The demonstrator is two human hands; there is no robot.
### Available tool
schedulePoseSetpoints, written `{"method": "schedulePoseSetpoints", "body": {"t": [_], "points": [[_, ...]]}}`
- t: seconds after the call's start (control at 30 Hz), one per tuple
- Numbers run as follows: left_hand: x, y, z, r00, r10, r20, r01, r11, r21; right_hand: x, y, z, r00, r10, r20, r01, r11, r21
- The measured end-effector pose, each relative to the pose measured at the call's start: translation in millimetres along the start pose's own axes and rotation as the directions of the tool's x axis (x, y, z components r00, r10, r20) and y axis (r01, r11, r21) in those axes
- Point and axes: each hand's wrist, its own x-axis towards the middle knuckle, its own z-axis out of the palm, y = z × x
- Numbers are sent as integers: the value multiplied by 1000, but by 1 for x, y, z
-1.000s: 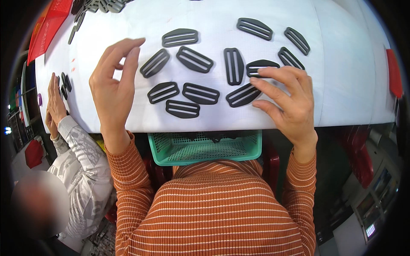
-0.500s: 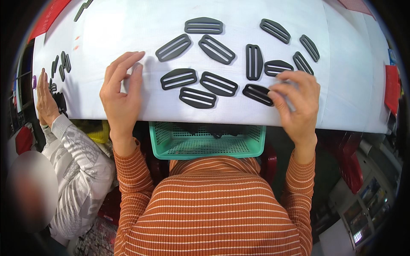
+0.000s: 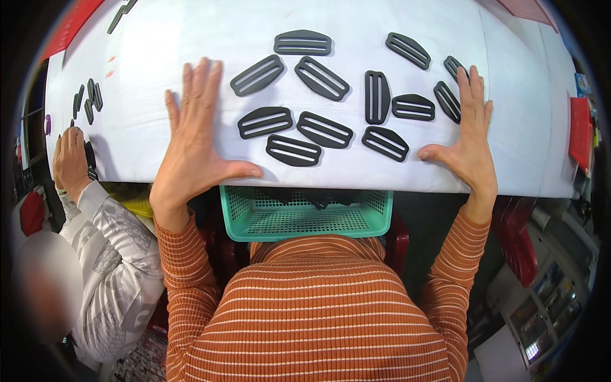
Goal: The person repeatedly picks up small black plastic buckles from a white table and places them into a green basket. Another person works alongside at the same table, performing a similar sorting action. The camera remains in a fixed overhead position throughout.
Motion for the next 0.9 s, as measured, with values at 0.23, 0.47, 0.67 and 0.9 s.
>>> {"method": "schedulePoseSetpoints", "body": {"t": [0.23, 0.47, 0.67, 0.9], "points": [[31, 19, 2, 994, 91, 67, -89, 995, -39, 25, -16, 7, 985, -153, 84, 149, 987, 53], [30, 17, 4, 993, 105, 59, -104, 994, -21, 24, -15, 4, 981, -172, 94, 167, 984, 58], [40, 22, 6, 987, 146, 63, -144, 989, -35, 26, -24, 7, 976, -189, 111, 189, 982, 12], [75, 45, 6, 944, 297, 145, -302, 953, 16, 47, -59, 19, 931, -326, 166, 326, 945, 32]]}}
